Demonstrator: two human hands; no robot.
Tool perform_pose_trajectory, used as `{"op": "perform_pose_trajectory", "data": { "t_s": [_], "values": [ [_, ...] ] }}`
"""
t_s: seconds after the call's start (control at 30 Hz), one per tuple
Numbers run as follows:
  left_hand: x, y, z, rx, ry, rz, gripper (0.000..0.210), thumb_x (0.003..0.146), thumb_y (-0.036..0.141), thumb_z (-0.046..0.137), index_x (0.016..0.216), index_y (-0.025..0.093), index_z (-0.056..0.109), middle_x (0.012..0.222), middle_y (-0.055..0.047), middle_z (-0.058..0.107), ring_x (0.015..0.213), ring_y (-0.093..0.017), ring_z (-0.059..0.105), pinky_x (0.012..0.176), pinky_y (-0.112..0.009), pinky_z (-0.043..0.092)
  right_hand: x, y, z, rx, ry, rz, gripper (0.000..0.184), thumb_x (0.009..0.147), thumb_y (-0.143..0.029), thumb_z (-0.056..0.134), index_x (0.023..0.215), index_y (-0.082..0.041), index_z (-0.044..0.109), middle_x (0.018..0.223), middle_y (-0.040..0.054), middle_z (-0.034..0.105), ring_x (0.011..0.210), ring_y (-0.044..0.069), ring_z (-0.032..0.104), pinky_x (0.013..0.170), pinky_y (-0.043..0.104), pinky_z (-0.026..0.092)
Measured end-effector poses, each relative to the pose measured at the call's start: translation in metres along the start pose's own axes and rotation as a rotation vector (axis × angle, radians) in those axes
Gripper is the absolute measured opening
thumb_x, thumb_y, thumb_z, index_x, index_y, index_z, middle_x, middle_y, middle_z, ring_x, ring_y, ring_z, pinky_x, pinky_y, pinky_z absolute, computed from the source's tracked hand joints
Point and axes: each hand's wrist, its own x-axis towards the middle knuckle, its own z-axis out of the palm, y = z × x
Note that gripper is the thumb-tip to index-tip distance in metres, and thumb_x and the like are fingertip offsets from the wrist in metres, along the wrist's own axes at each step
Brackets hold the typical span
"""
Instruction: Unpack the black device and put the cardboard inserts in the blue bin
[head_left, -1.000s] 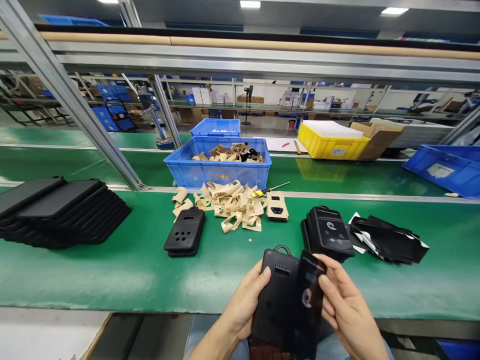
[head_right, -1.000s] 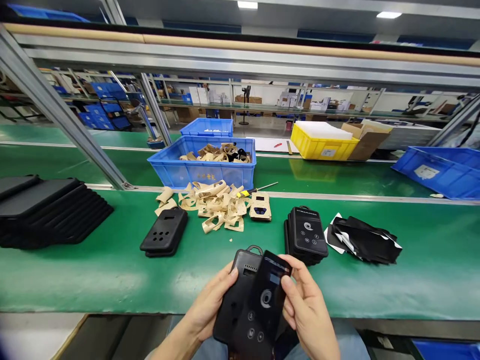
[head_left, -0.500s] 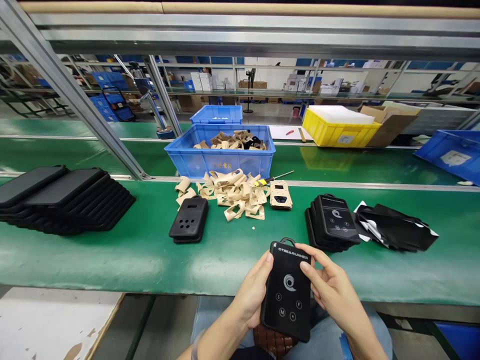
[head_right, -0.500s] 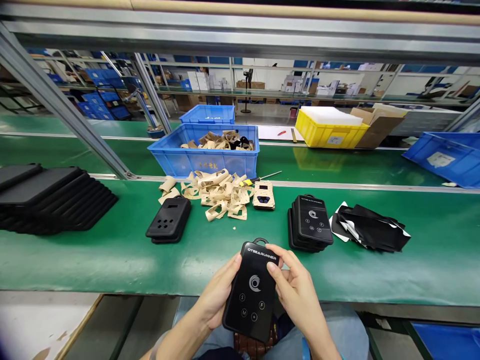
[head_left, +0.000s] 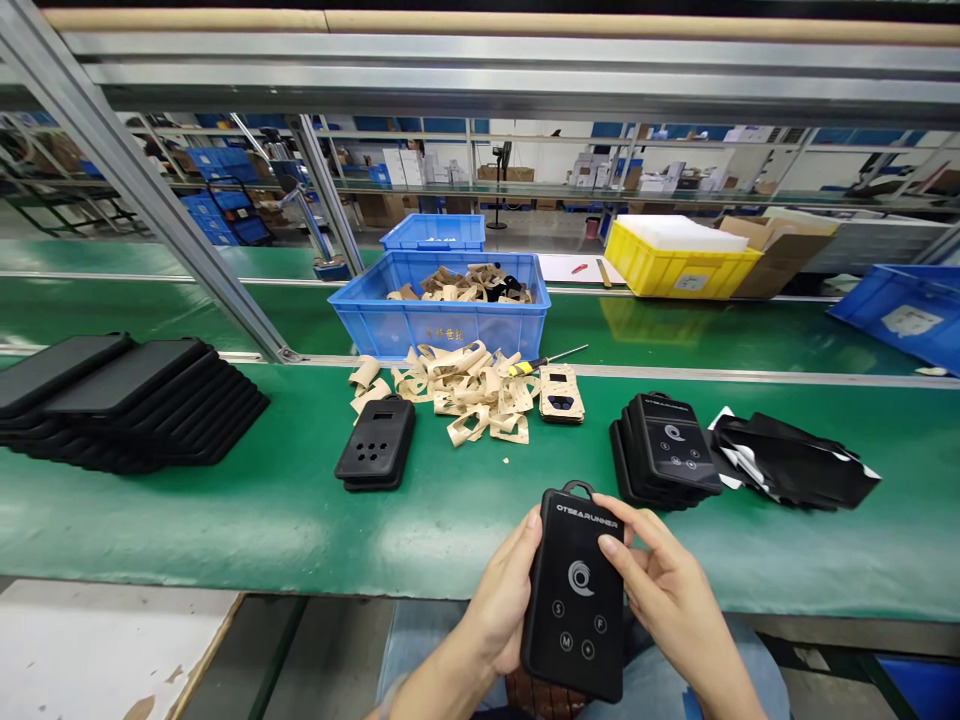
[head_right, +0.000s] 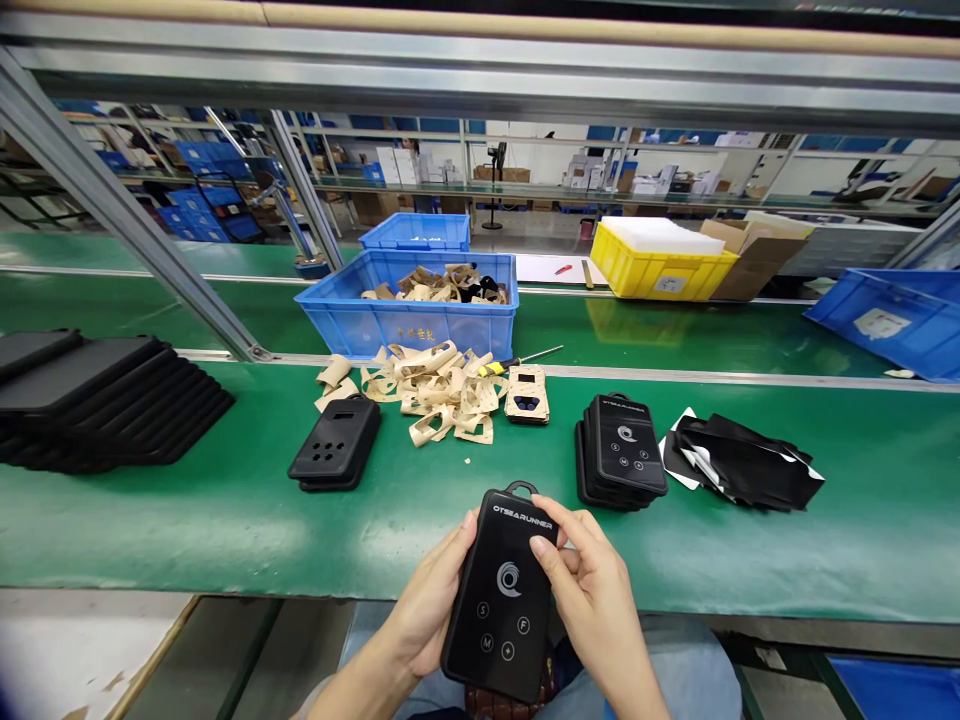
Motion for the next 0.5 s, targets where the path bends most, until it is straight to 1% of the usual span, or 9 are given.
{"op": "perform_pose_trajectory", "data": {
  "t_s": [0.1, 0.2, 0.23, 0.3, 0.37, 0.43, 0.5],
  "values": [
    [-0.0001, 0.0, 0.0001, 0.014, 0.003, 0.005, 0.037, 0.097, 0.042, 0.045, 0.118, 0.016, 0.062, 0.111, -0.009, 0.071, 0.096, -0.02, 0.065, 0.081, -0.028, 0.049, -0.0013, -0.0009, 0.0006, -0.019, 0.022, -0.025, 0.04, 0.09, -0.049, 0.057, 0.125, -0.03, 0.06, 0.082, -0.0032, 0.036, 0.045, 0.004, 0.035, 0.041, 0.022, 0.026],
    [-0.001, 0.0005, 0.0009, 0.052, -0.013, 0.043, 0.037, 0.098, 0.041, 0.043, 0.121, 0.018, 0.06, 0.117, -0.008, 0.068, 0.11, -0.022, 0.061, 0.088, -0.029, 0.047, -0.0034, -0.0017, 0.001, -0.049, 0.052, -0.026, 0.04, 0.09, -0.048, 0.057, 0.126, -0.031, 0.06, 0.081, -0.003, 0.036, 0.046, 0.004, 0.035, 0.042, 0.023, 0.026],
    [-0.0015, 0.0007, 0.0011, 0.065, -0.022, 0.059, 0.037, 0.098, 0.041, 0.042, 0.125, 0.02, 0.057, 0.122, -0.007, 0.066, 0.116, -0.023, 0.058, 0.092, -0.03, 0.046, -0.0039, -0.0014, 0.0008, -0.063, 0.058, -0.024, 0.041, 0.09, -0.048, 0.057, 0.126, -0.031, 0.06, 0.081, -0.0028, 0.036, 0.047, 0.005, 0.035, 0.042, 0.023, 0.027],
    [-0.0028, 0.0005, 0.0009, 0.105, -0.033, 0.09, 0.04, 0.099, 0.04, 0.041, 0.136, 0.027, 0.047, 0.134, -0.004, 0.059, 0.125, -0.022, 0.05, 0.101, -0.032, 0.041, -0.0043, 0.0001, 0.0002, -0.094, 0.056, -0.027, 0.042, 0.089, -0.049, 0.058, 0.127, -0.03, 0.06, 0.081, -0.0026, 0.037, 0.048, 0.006, 0.036, 0.043, 0.023, 0.029],
    [-0.0043, -0.0004, 0.0, 0.184, -0.025, 0.126, 0.044, 0.098, 0.042, 0.041, 0.141, 0.032, 0.038, 0.141, -0.001, 0.052, 0.13, -0.022, 0.045, 0.108, -0.033, 0.035, -0.0041, 0.0022, -0.0005, -0.115, 0.041, -0.031, 0.044, 0.089, -0.049, 0.058, 0.128, -0.03, 0.059, 0.082, -0.002, 0.038, 0.05, 0.006, 0.038, 0.046, 0.023, 0.033],
    [-0.0058, -0.0021, -0.0016, 0.281, -0.029, 0.18, 0.046, 0.097, 0.042, 0.044, 0.142, 0.031, 0.036, 0.144, -0.002, 0.049, 0.132, -0.023, 0.043, 0.11, -0.034, 0.032, -0.0042, 0.0033, -0.0009, -0.124, 0.034, -0.035, 0.045, 0.089, -0.048, 0.058, 0.129, -0.029, 0.059, 0.083, -0.0012, 0.039, 0.051, 0.007, 0.04, 0.048, 0.023, 0.037],
    [-0.0069, -0.0044, -0.0033, 0.365, -0.045, 0.239, 0.049, 0.096, 0.04, 0.048, 0.141, 0.028, 0.035, 0.144, -0.005, 0.047, 0.131, -0.024, 0.043, 0.109, -0.035, 0.033, -0.0055, 0.0027, -0.0009, -0.143, 0.039, -0.049, 0.045, 0.09, -0.047, 0.057, 0.13, -0.028, 0.058, 0.084, -0.0007, 0.04, 0.052, 0.008, 0.042, 0.049, 0.023, 0.04]
  ]
}}
